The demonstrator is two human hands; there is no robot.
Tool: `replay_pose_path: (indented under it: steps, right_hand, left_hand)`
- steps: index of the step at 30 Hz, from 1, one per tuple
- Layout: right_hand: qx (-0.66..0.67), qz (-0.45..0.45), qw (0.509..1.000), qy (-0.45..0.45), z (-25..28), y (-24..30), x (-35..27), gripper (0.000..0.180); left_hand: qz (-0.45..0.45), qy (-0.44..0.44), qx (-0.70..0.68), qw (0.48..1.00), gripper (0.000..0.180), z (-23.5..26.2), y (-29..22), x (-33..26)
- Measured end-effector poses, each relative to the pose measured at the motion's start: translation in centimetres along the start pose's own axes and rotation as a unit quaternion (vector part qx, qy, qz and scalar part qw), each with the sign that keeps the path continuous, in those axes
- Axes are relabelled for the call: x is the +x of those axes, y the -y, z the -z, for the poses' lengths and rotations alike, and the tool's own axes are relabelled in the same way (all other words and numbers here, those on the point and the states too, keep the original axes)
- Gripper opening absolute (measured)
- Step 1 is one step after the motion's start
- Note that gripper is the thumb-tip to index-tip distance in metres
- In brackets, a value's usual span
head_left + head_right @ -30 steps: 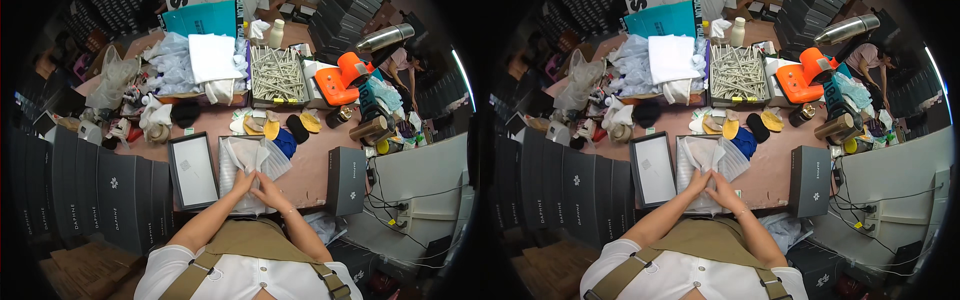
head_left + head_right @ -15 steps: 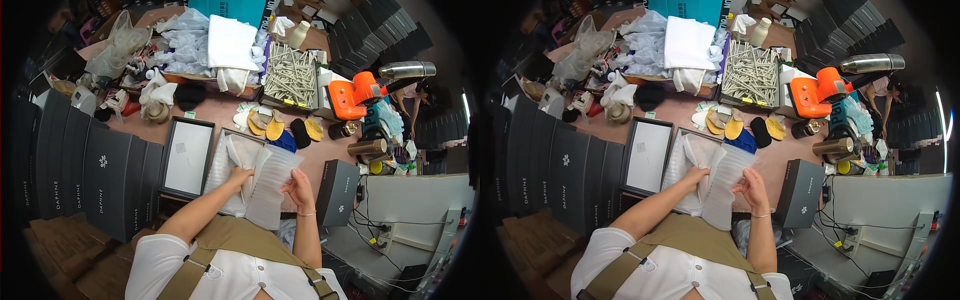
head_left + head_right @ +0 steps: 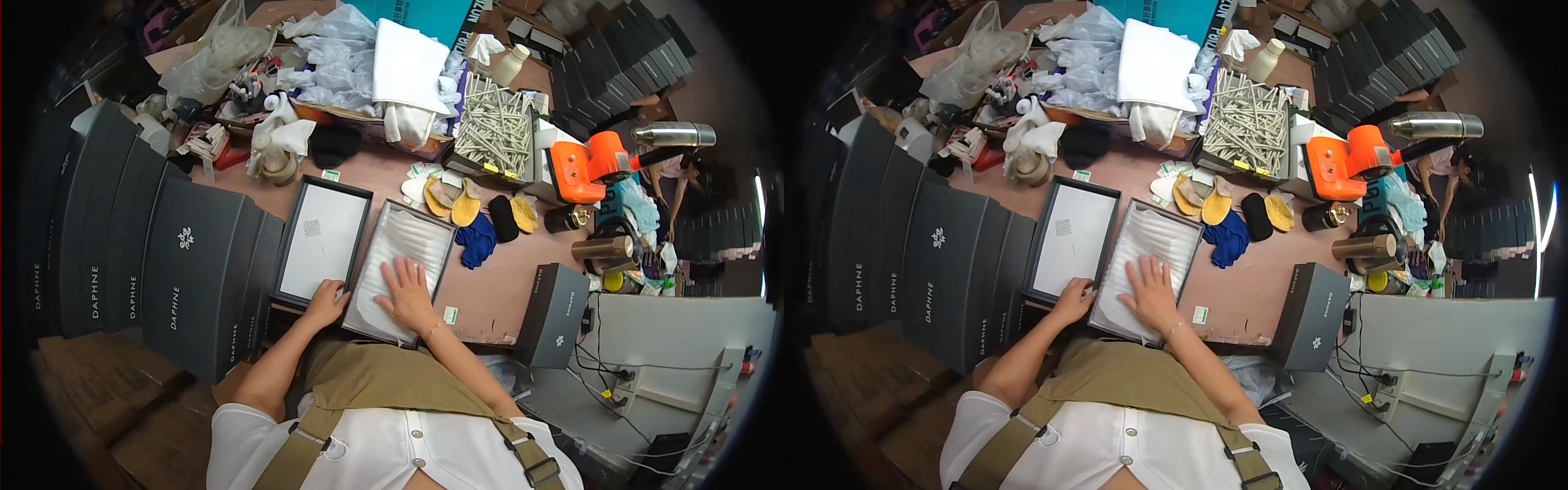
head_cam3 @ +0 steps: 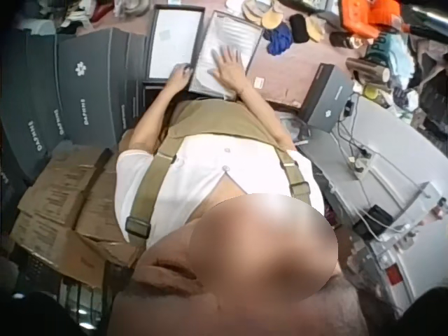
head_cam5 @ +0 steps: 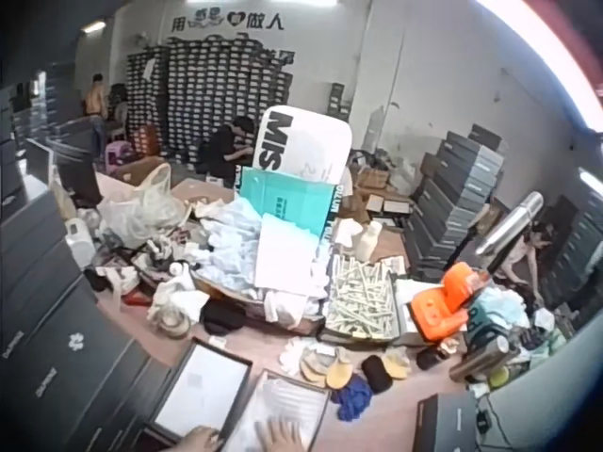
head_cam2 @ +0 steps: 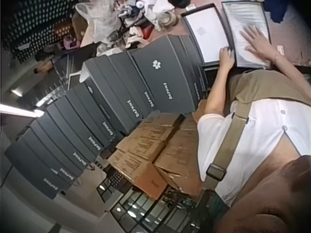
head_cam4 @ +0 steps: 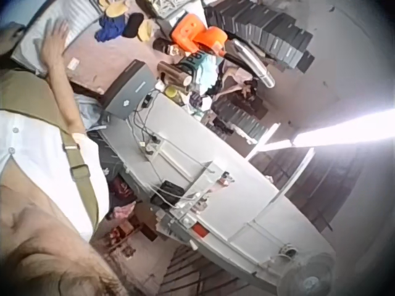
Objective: The recorder is inspecting and packing pairs of high-heeled shoes into branded boxes with protective wrapping.
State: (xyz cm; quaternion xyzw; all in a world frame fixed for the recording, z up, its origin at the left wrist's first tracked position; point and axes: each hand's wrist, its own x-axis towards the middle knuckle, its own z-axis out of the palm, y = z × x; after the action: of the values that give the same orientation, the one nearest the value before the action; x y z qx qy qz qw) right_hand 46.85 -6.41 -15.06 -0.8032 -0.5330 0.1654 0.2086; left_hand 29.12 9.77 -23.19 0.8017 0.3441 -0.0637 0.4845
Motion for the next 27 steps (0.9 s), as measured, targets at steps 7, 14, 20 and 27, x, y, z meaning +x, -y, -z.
replay_pose_path:
  steps: [7, 14, 20, 27]
  right_hand:
    - [-0.116, -0.015, 0.993, 0.022, -0.7, -1.0, -1.5, 0.079]
    - [-0.141, -0.017, 0.99, 0.003, -1.8, -0.4, -1.2, 0.079]
    - [-0.023, -0.035, 0.999, 0.019, -1.7, -1.2, -2.2, 0.07]
    - [0.618, -0.192, 0.727, -0.229, 6.0, -2.3, -5.8, 0.057]
  left_hand:
    - [-0.067, 0.002, 0.138, 0.988, 0.037, -0.1, -1.7, 0.4]
    - [-0.08, 0.0, 0.238, 0.968, 0.062, -1.5, -2.2, 0.9]
    - [-0.236, -0.104, 0.026, 0.966, 0.066, 7.4, -9.3, -3.0]
    - [-0.199, 0.168, -0.49, 0.832, 0.057, 8.0, -19.2, -9.6]
